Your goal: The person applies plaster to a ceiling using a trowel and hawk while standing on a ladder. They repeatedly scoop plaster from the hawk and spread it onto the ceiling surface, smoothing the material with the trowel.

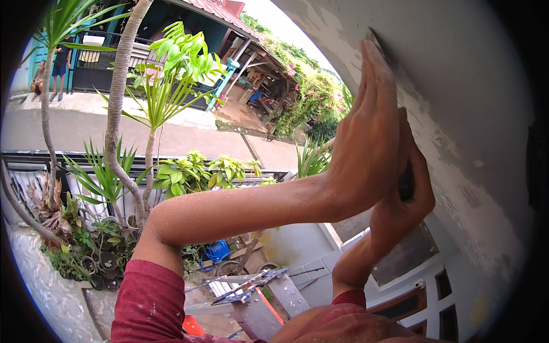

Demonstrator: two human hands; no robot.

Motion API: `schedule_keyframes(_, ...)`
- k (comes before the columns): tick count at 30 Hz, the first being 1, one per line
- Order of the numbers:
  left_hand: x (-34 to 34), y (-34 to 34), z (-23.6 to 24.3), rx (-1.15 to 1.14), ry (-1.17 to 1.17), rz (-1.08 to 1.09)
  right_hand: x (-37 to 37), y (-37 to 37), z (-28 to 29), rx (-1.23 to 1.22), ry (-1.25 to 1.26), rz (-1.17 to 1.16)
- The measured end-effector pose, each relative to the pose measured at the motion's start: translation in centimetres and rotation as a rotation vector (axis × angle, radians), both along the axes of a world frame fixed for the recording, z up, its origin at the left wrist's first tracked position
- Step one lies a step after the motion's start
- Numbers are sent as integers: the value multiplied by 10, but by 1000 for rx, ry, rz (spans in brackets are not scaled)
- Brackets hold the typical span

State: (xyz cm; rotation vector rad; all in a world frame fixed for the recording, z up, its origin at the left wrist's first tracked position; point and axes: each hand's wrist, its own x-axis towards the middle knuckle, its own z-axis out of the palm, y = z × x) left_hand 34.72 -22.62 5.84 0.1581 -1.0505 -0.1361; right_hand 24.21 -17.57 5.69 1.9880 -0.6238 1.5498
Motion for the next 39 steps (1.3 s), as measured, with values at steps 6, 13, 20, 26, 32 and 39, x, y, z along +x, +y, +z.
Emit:
schedule_keyframes(6,8,-7,4,-75,173,67,12,-8,1,10,63,-86)
schedule_keyframes(13,42,-21,6,6,107,-60,40,-24,8,-2,145,-55)
schedule_keyframes(20,78,-37,14,50,95,-77,72,-49,15,-45,244,-37)
schedule_keyframes(26,72,-38,3,-77,123,85,79,-35,3,-94,176,-88)
schedule_keyframes(32,63,-38,2,-41,106,37,64,-31,3,-38,154,-144)
schedule_keyframes(39,101,-51,6,-4,-49,-41,90,-52,5,-48,184,-75)
